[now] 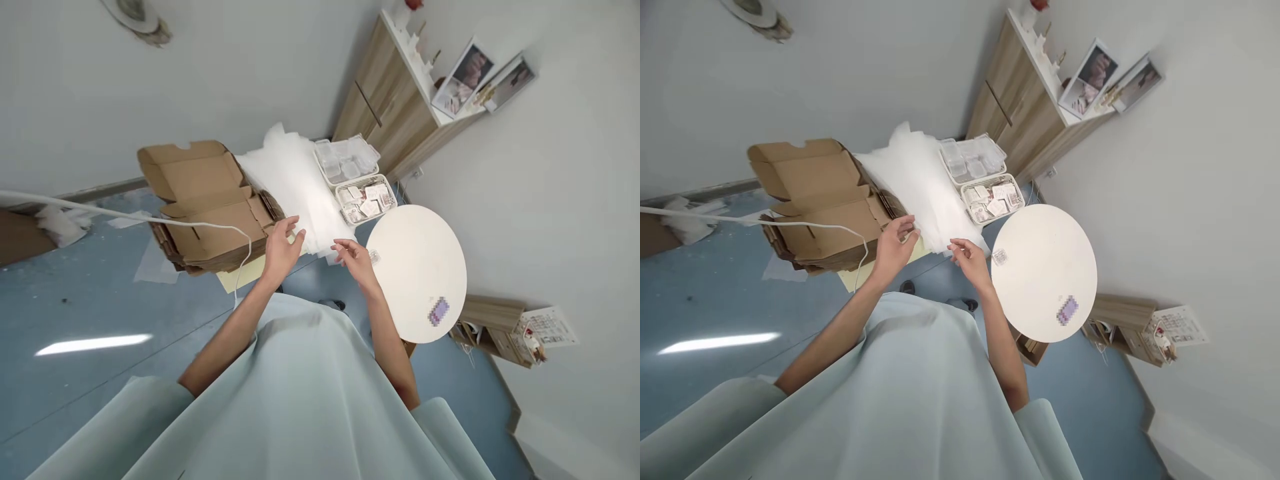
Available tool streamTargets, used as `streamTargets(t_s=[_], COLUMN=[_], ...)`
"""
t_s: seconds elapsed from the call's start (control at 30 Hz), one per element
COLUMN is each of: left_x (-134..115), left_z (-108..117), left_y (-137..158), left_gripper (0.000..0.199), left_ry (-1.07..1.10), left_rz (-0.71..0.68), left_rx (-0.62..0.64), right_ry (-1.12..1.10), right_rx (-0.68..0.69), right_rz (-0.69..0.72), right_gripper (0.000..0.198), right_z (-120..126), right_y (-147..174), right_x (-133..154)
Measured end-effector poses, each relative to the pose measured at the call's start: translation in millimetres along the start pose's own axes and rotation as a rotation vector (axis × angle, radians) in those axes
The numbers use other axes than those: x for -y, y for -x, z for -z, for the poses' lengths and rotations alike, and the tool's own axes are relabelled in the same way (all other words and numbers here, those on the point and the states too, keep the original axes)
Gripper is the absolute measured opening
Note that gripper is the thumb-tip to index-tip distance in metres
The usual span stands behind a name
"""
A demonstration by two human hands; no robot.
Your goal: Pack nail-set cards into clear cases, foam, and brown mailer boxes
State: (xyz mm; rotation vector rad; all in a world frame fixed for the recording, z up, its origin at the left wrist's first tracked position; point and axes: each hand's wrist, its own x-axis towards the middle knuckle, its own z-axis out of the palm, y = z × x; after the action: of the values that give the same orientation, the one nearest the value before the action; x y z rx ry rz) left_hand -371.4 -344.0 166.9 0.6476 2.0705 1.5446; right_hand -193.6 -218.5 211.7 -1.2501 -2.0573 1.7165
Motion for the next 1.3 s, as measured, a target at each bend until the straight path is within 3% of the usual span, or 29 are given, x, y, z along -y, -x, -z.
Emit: streamTargets(t_s=[0.17,0.3,0.43,0.6,0.83,0.93,1.03,1.3], left_x=[17.8,23.3,20.0,9.9,2.1,2.7,4.0,4.8], left_z=[42.9,56.8,61.3,56.9,43.3,40.2,36.8,13.6], left_y=[-2.9,-4.0,-5.7,-8.4,-6.8,-2.7,1.1,1.0], left_gripper=[0.037,0.033,0.031,0.033,0.033,0.032,0.031,0.029], left_ry=[-0.085,-0.079,-0.056,-0.029,-0.013,-0.001,0.005,0.012], left_rz=[0.011,0.007,0.000,-0.025,-0.080,-0.085,-0.077,-0.083], left_rx=[-0.180,-0.160,-0.116,-0.069,0.012,0.029,0.057,0.169], right_ry=[0.062,0.126,0.343,0.770,1.196,1.256,1.281,1.216], right_rx=[0.096,0.124,0.057,0.054,0.221,0.270,0.236,0.100], right_rz=[0.054,0.082,0.014,-0.061,-0.153,-0.152,-0.134,-0.141], right_gripper=[0.032,0.027,0.023,0.041,0.072,0.076,0.076,0.063], right_z=[-38.2,-54.4,-60.9,-69.4,-94.2,-104.0,-107.9,-88.3], right_y=[-18.9,-43.1,-80.1,-121.7,-153.9,-156.7,-153.6,-142.7], right_x=[29.5,29.7,12.9,-14.6,-55.3,-66.4,-70.3,-70.5])
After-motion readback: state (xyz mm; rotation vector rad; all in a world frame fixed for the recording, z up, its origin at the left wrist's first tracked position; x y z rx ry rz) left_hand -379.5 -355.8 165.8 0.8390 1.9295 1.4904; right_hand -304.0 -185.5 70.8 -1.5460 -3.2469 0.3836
